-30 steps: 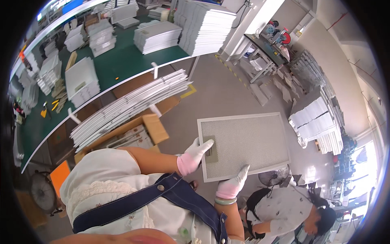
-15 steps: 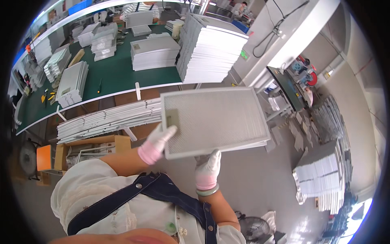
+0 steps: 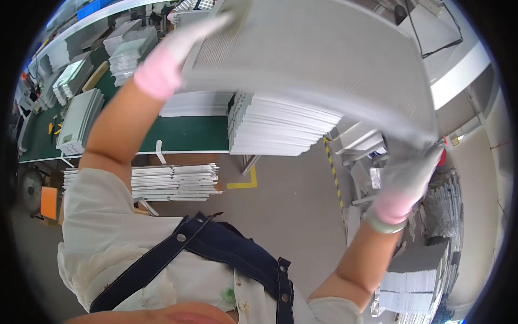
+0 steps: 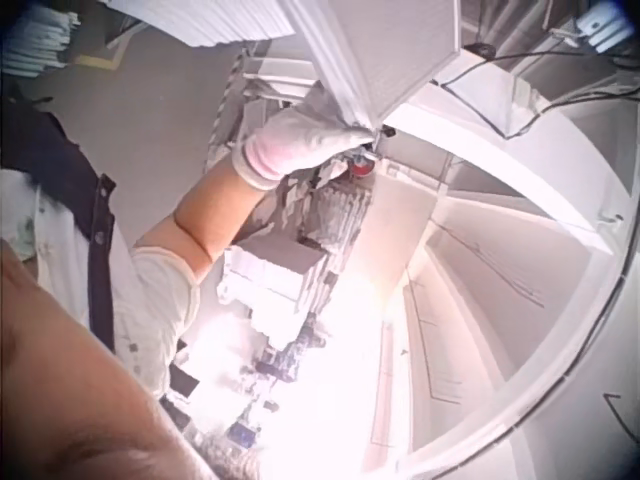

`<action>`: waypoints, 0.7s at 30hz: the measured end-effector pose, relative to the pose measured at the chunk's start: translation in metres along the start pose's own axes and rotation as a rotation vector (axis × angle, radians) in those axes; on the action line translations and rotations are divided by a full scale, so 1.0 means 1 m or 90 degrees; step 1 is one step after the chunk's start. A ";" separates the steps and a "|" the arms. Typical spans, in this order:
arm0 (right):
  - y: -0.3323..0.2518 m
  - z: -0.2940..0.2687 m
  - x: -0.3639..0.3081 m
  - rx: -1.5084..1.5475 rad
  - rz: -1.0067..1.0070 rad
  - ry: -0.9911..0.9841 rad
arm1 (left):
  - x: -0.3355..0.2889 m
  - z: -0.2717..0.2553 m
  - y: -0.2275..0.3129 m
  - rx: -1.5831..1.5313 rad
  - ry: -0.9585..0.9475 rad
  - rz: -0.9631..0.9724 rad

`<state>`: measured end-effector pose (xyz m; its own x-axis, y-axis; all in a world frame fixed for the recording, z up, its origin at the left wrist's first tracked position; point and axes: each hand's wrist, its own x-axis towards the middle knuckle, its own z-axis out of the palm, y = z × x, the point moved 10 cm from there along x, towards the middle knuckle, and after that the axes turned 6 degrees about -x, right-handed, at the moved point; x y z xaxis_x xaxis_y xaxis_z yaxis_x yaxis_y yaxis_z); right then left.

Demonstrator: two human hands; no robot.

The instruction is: The person assembles air filters by placing a mesh screen into a frame, inserting a plastic clip, and securing the assembly with a handheld stapler. They then stack the completed units and repeat the process with new materials.

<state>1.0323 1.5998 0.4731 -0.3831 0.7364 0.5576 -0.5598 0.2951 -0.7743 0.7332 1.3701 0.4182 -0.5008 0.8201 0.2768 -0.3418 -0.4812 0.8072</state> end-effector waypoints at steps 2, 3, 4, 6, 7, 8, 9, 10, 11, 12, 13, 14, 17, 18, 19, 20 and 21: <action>0.025 -0.021 0.094 0.030 0.044 -0.107 | 0.078 0.001 0.019 -0.023 -0.037 -0.048; 0.045 -0.015 0.128 0.015 0.112 -0.094 | 0.109 0.003 0.024 -0.029 -0.054 -0.064; 0.062 -0.011 0.159 -0.008 0.173 -0.078 | 0.138 0.005 0.028 0.003 -0.066 -0.038; 0.114 -0.022 0.233 -0.103 0.240 -0.111 | 0.188 0.008 0.035 0.071 -0.082 0.016; 0.139 -0.008 0.258 -0.144 0.236 -0.222 | 0.214 -0.001 0.036 0.082 -0.071 0.019; 0.170 -0.015 0.286 -0.137 0.305 -0.181 | 0.242 -0.013 0.036 0.093 -0.060 0.023; 0.202 -0.018 0.309 -0.158 0.310 -0.210 | 0.266 -0.025 0.025 0.102 -0.048 0.017; 0.231 -0.028 0.339 -0.184 0.305 -0.232 | 0.289 -0.036 0.013 0.154 0.021 -0.006; 0.259 -0.042 0.372 -0.283 0.222 -0.251 | 0.308 -0.044 0.003 0.212 0.085 -0.032; 0.288 -0.042 0.391 -0.300 0.234 -0.219 | 0.321 -0.057 -0.005 0.274 0.165 -0.063; 0.316 -0.034 0.403 -0.318 0.250 -0.193 | 0.329 -0.070 -0.010 0.277 0.202 -0.043; 0.340 -0.013 0.411 -0.220 0.286 -0.240 | 0.343 -0.087 -0.011 0.321 0.245 -0.051; 0.392 -0.004 0.437 -0.275 0.323 -0.257 | 0.385 -0.138 -0.031 0.480 0.284 -0.061; 0.403 0.001 0.437 -0.285 0.320 -0.272 | 0.393 -0.156 -0.037 0.504 0.289 -0.068; 0.411 0.005 0.438 -0.297 0.314 -0.288 | 0.398 -0.173 -0.042 0.528 0.293 -0.073; 0.423 0.008 0.440 -0.296 0.300 -0.331 | 0.401 -0.189 -0.047 0.552 0.298 -0.078; 0.429 0.007 0.443 -0.296 0.285 -0.367 | 0.403 -0.205 -0.048 0.585 0.330 -0.078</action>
<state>0.6172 2.0489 0.3901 -0.8791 0.4562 0.1381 0.0420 0.3628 -0.9309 0.3842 1.6603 0.3842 -0.8553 0.5110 0.0861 0.2113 0.1923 0.9583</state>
